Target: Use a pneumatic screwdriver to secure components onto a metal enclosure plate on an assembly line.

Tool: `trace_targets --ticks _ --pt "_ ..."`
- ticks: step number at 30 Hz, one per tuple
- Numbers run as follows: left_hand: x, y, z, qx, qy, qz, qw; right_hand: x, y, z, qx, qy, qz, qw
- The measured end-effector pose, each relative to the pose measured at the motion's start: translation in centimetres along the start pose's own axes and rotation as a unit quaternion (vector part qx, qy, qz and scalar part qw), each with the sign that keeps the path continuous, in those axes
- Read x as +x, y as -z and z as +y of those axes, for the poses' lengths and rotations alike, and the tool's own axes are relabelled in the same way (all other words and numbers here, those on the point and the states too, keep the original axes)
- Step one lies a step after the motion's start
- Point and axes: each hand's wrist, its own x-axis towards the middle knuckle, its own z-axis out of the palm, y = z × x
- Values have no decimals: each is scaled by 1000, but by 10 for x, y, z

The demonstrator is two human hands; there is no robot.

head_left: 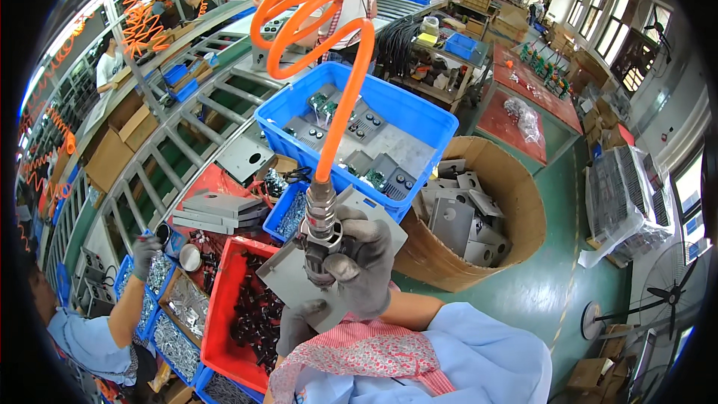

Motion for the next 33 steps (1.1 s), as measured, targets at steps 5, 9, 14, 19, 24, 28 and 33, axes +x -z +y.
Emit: trace_targets --ticks 5,9,14,19,24,28,33 --pt "4 -4 -2 -7 6 -12 1000 4 7 8 9 73 -39 997" --pt "1 -7 1 -6 2 -5 1000 4 6 4 31 70 -78 994" --pt "8 -9 -1 -16 5 -10 1000 18 21 -6 -3 24 -203 979" --pt "-3 -14 5 -31 -11 -19 999 23 22 -10 -1 -61 -190 980" --pt "13 11 -16 -38 -11 -34 999 30 21 -27 -31 -312 -198 929" --pt "22 32 -37 -93 -3 -59 994 14 42 -9 -158 -242 -213 933" --pt "-10 0 -12 -65 28 51 996 5 10 -16 -132 -301 -40 944"
